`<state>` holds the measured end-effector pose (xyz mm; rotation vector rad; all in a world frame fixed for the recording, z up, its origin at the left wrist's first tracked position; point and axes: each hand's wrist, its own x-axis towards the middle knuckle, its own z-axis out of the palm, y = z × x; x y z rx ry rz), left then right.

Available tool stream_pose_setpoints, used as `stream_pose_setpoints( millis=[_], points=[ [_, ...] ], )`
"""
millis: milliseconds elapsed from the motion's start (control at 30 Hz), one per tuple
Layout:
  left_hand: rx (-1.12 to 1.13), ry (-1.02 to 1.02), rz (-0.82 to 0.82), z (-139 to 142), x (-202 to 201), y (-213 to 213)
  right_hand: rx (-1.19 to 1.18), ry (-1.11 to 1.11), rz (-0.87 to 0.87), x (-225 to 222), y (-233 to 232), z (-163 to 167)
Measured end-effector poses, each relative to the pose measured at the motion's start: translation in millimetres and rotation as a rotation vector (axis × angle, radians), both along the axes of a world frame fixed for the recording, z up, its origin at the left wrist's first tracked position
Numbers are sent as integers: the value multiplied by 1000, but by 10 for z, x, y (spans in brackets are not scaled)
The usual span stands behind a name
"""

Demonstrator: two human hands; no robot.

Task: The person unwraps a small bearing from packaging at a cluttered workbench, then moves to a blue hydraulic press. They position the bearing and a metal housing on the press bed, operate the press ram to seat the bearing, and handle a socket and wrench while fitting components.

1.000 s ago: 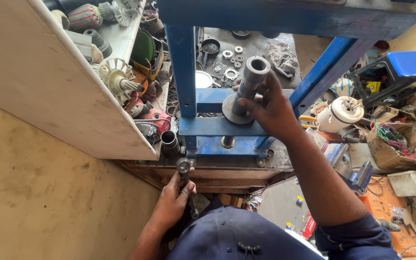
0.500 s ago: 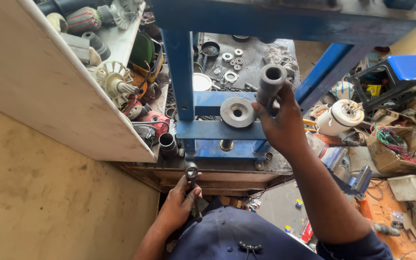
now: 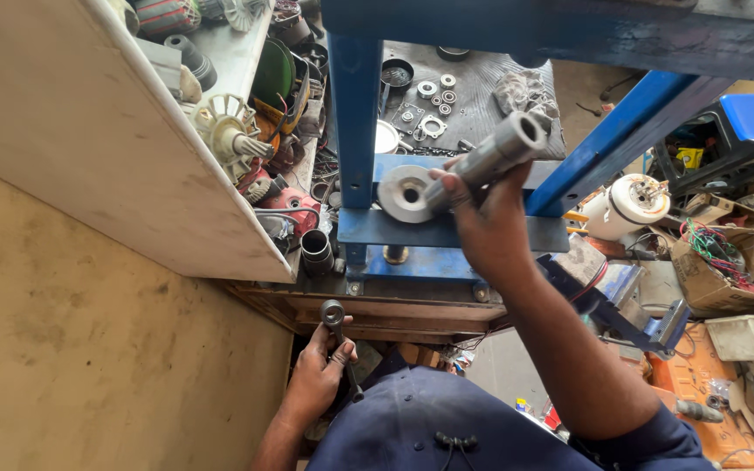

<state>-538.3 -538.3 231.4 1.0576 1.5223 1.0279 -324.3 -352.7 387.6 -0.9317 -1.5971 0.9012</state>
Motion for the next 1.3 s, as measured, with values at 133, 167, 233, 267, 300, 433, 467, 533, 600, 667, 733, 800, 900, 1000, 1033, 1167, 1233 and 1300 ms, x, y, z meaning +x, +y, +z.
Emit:
stream_pose_setpoints(
  millis=[133,167,233,267,300,433,467,533,600,667,733,800,900,1000,1033,1167,1233,1300],
  points=[
    [-35,72,-16,-44,-51,-27,-6,-7,144,10,75,28],
    [-42,79,-23,-57,-63,-35,-8,1,177,63,94,45],
    [-29,61,-12,-86,-80,-49,32,-119,91,215,105,85],
    [-23,50,-5,-102,-84,-55,52,-181,48,289,111,101],
    [-19,29,2,-117,-83,-58,61,-186,66,338,123,109],
    [-19,13,9,-155,-64,-37,76,-246,102,404,159,100],
    [-25,23,6,-154,-55,-27,73,-274,102,394,162,95],
    [-28,31,-12,-143,-29,-16,84,-330,133,368,146,90],
    [-18,29,-23,-122,-5,7,80,-381,132,342,137,114],
    [-15,11,-30,-100,20,11,40,-434,102,324,107,150],
    [-38,70,-43,-87,32,14,25,-380,94,300,88,195],
    [-44,86,-41,-91,36,8,7,-395,36,276,64,225],
    [-27,61,-24,-128,33,-14,64,-501,-78,258,36,229],
    [-13,51,-9,-180,25,-31,141,-500,-85,262,43,206],
    [-9,33,1,-195,23,-36,60,-458,-90,268,49,200],
    [0,58,4,-229,-1,-52,-18,-363,34,334,67,243],
    [-23,56,8,-229,-14,-60,-55,-358,-3,375,27,282],
    [-38,47,9,-223,-20,-59,36,-465,-9,403,13,325]
  ],
)
